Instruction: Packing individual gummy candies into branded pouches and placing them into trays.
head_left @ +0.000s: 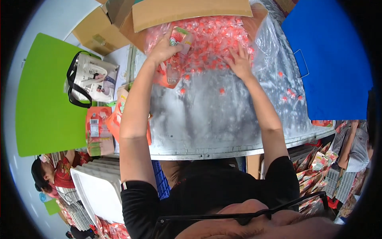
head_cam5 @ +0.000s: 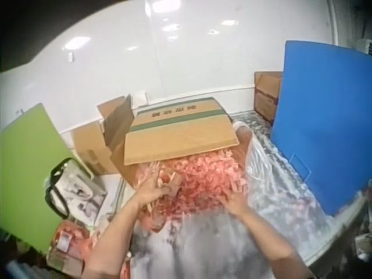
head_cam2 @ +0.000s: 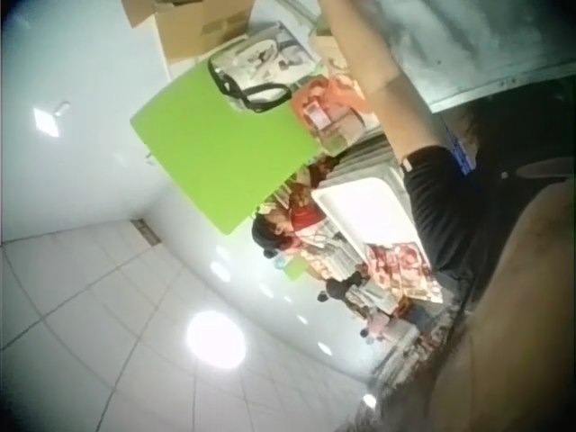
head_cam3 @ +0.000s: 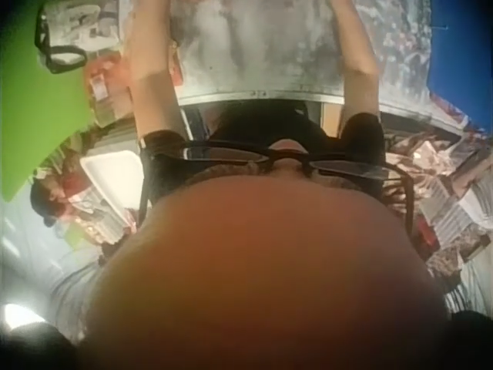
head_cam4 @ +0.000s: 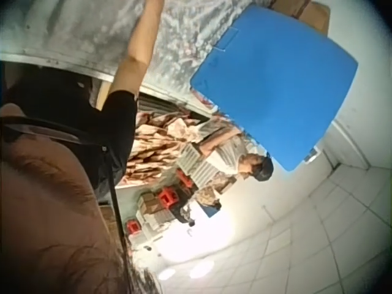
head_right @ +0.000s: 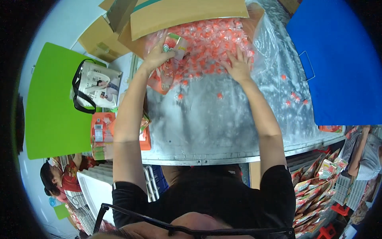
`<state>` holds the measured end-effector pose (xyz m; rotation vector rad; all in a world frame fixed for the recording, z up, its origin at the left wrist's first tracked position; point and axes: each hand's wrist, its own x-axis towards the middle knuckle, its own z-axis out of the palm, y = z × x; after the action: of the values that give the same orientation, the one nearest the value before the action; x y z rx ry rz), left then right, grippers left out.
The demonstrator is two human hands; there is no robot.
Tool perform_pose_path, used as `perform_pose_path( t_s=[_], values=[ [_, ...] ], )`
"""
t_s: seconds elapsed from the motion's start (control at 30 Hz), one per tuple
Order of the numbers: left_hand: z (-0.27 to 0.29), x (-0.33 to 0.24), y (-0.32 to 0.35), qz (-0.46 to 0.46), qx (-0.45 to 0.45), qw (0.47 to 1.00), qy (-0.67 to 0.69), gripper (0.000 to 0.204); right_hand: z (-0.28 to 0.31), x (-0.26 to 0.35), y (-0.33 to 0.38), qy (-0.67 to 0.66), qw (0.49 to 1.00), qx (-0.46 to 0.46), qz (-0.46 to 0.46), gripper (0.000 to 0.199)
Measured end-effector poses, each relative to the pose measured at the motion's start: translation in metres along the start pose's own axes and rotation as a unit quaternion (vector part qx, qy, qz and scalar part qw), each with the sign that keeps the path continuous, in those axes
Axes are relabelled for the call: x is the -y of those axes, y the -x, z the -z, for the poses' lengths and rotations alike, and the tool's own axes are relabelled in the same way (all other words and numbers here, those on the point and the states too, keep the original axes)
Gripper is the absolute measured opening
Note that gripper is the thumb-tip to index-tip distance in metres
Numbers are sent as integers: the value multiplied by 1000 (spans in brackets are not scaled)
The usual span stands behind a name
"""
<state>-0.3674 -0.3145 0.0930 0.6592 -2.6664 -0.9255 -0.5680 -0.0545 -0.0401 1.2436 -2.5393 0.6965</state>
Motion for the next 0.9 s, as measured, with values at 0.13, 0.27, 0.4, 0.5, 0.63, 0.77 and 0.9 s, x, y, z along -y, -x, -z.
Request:
perform_pose_path(
  t_s=[0.13,0.27,0.4,0.5,0.63,0.77,0.9],
  values=[
    [6,-32,72,-4,-19,995,99,98,-25,19,44,48,996,22,68,57],
    [10,-52,178,-30,-30,988,146,76,-13,46,86,22,989,93,111,54],
    [-9,-60,264,-8,-34,974,222,55,-2,54,120,22,982,149,111,50],
    [-29,-46,316,54,-58,949,304,48,12,49,134,-169,968,182,42,47],
    [-44,-36,372,151,-81,895,411,50,31,46,144,-445,883,126,-81,47],
    [-57,-30,395,150,-94,888,424,56,29,53,147,-259,964,55,5,43],
    [-64,-37,404,149,-93,893,413,53,10,63,151,-162,977,80,110,45]
  ],
)
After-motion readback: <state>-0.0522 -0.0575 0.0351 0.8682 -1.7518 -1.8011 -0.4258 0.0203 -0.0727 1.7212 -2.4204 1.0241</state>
